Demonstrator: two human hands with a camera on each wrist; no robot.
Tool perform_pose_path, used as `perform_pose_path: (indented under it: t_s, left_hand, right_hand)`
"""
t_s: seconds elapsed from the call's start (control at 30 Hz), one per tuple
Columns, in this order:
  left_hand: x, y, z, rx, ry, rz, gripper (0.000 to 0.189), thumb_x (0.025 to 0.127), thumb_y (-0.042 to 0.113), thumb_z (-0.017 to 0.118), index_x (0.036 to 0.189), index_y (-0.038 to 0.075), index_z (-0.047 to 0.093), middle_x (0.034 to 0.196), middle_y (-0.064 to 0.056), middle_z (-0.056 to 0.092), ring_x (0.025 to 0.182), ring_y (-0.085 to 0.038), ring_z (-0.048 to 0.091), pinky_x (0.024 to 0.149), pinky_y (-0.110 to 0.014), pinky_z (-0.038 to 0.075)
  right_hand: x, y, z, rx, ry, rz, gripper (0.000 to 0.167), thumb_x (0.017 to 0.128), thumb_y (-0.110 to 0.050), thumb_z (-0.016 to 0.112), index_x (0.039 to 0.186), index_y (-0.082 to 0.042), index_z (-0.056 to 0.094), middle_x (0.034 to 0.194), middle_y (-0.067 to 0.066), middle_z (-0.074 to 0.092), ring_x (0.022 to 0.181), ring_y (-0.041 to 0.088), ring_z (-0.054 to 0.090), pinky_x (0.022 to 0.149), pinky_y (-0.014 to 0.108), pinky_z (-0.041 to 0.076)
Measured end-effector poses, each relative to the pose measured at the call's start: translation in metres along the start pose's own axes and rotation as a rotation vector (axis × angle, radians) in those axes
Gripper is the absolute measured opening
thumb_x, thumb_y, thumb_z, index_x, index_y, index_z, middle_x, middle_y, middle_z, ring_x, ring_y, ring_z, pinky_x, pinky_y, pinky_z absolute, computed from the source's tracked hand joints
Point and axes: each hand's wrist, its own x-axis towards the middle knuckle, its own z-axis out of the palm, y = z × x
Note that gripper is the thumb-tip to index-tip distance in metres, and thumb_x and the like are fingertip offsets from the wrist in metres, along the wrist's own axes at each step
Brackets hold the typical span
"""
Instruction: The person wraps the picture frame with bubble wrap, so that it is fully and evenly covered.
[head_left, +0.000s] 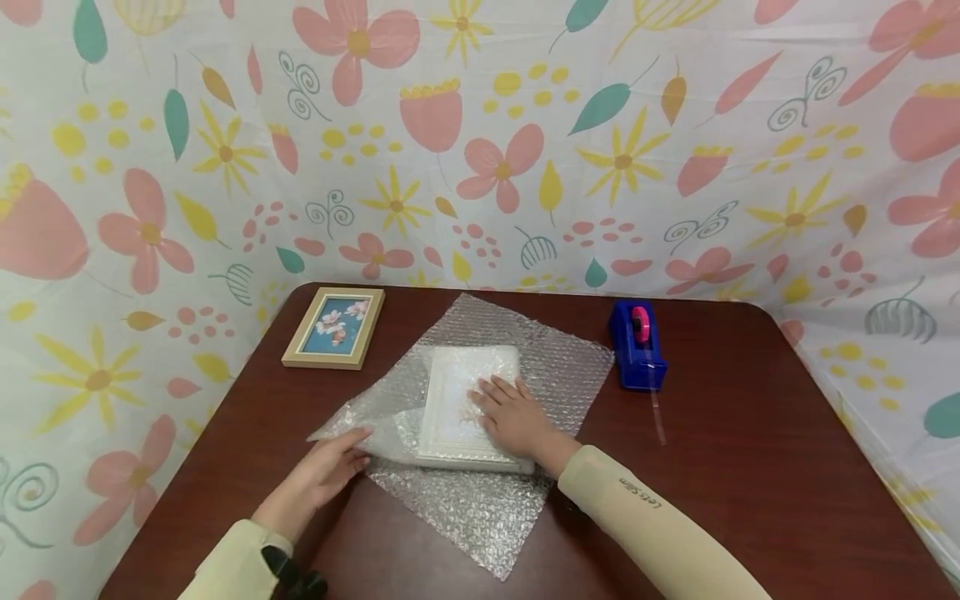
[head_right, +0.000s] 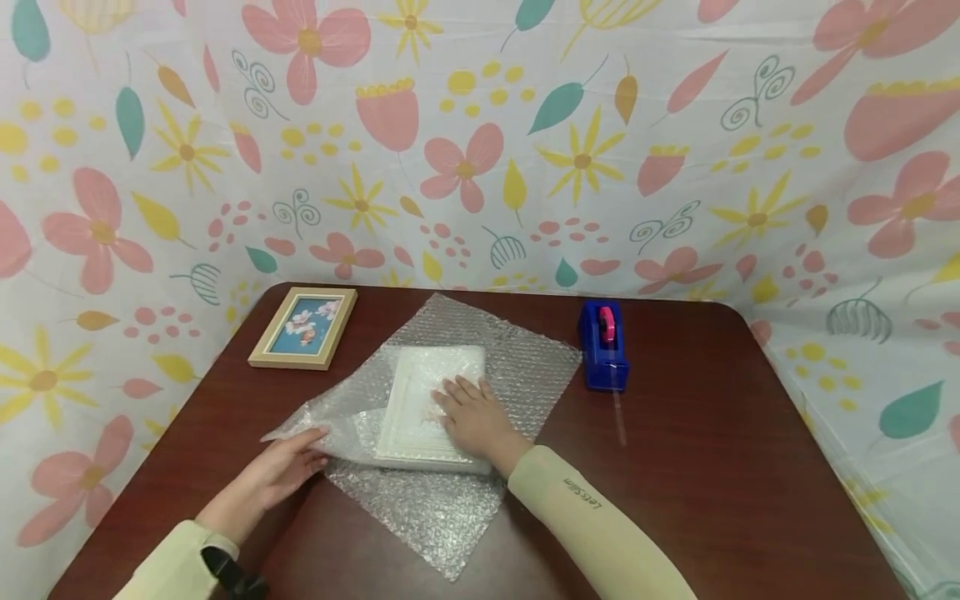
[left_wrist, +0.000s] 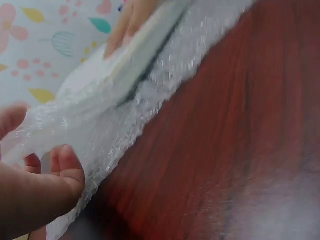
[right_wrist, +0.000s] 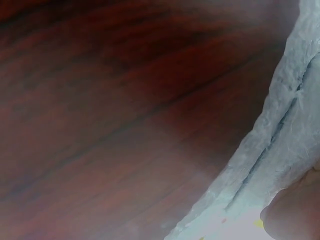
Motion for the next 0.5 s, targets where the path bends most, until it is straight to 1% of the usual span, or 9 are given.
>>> perform_pose_path:
  t_s: [0.07,0.13,0.17,0.23,0.27,0.3,0.37,0.43,0.5]
  left_hand:
    - [0.004,0.001,0.006,-0.027,-0.009,0.037,0.028,0.107,0.012,0.041,0.132,0.005,0.049,0.106,0.011,0.063,0.096,0.005,0.058,0.092,-0.018,0.048]
    - [0.006,0.003,0.014,-0.054,-0.039,0.089,0.045,0.11,0.015,0.031,0.153,0.001,0.031,0.136,-0.005,0.06,0.124,-0.006,0.056,0.113,-0.026,0.043]
    - [0.006,0.004,0.019,-0.063,-0.056,0.113,0.052,0.111,0.019,0.026,0.159,-0.001,0.018,0.15,-0.013,0.05,0.138,-0.012,0.05,0.122,-0.031,0.036]
    - [0.003,0.008,0.03,-0.066,-0.078,0.147,0.059,0.113,0.024,0.016,0.162,-0.004,0.002,0.166,-0.026,0.023,0.155,-0.028,0.03,0.132,-0.04,0.021]
    - [0.001,0.01,0.035,-0.057,-0.105,0.164,0.061,0.113,0.028,0.012,0.162,-0.005,-0.003,0.17,-0.027,0.009,0.16,-0.035,0.016,0.134,-0.046,0.011]
    - [-0.001,0.012,0.04,-0.039,-0.126,0.18,0.062,0.113,0.03,0.01,0.162,-0.005,-0.006,0.171,-0.028,0.003,0.161,-0.041,0.002,0.133,-0.051,0.001]
    - [-0.004,0.016,0.053,0.024,-0.133,0.201,0.065,0.112,0.036,0.009,0.162,-0.004,-0.005,0.171,-0.027,0.001,0.16,-0.044,-0.002,0.132,-0.054,0.0]
    - [-0.007,0.018,0.066,0.102,-0.096,0.198,0.069,0.112,0.041,0.012,0.162,-0.005,-0.001,0.169,-0.03,0.006,0.158,-0.048,0.005,0.131,-0.057,0.005]
    - [-0.008,0.018,0.077,0.176,-0.031,0.19,0.076,0.11,0.049,0.016,0.16,-0.009,0.011,0.165,-0.035,0.018,0.155,-0.052,0.019,0.129,-0.06,0.015]
  right_hand:
    - [0.002,-0.001,0.001,0.005,0.001,-0.002,0.052,0.111,-0.034,0.039,0.161,-0.021,0.035,0.171,0.005,0.03,0.161,0.03,0.023,0.132,0.056,0.011]
    - [0.002,-0.001,0.002,0.017,0.007,-0.01,0.051,0.111,-0.033,0.04,0.16,-0.02,0.037,0.17,0.006,0.031,0.16,0.031,0.024,0.132,0.056,0.012]
    - [0.001,-0.001,0.002,0.02,0.007,-0.012,0.051,0.111,-0.033,0.039,0.161,-0.02,0.036,0.17,0.006,0.03,0.16,0.031,0.024,0.132,0.057,0.012]
    - [0.001,0.0,0.002,0.021,0.007,-0.021,0.052,0.111,-0.033,0.039,0.161,-0.019,0.036,0.17,0.008,0.03,0.16,0.032,0.024,0.132,0.057,0.012]
    - [0.001,0.001,0.003,0.021,0.012,-0.024,0.052,0.111,-0.033,0.04,0.16,-0.018,0.037,0.17,0.008,0.031,0.16,0.033,0.025,0.132,0.057,0.013]
    - [0.001,0.001,0.003,0.018,0.013,-0.022,0.052,0.111,-0.033,0.04,0.16,-0.018,0.037,0.17,0.008,0.031,0.16,0.032,0.025,0.132,0.057,0.012]
    - [0.001,0.001,0.003,0.016,0.017,-0.018,0.052,0.111,-0.033,0.04,0.16,-0.018,0.037,0.17,0.008,0.031,0.16,0.032,0.025,0.132,0.057,0.012]
    - [0.001,0.001,0.002,0.017,0.021,-0.015,0.052,0.111,-0.033,0.041,0.16,-0.018,0.037,0.17,0.008,0.031,0.16,0.032,0.025,0.132,0.057,0.012]
    - [0.001,0.001,0.001,0.022,0.019,-0.015,0.052,0.111,-0.033,0.04,0.16,-0.019,0.036,0.17,0.008,0.031,0.16,0.032,0.024,0.132,0.057,0.012]
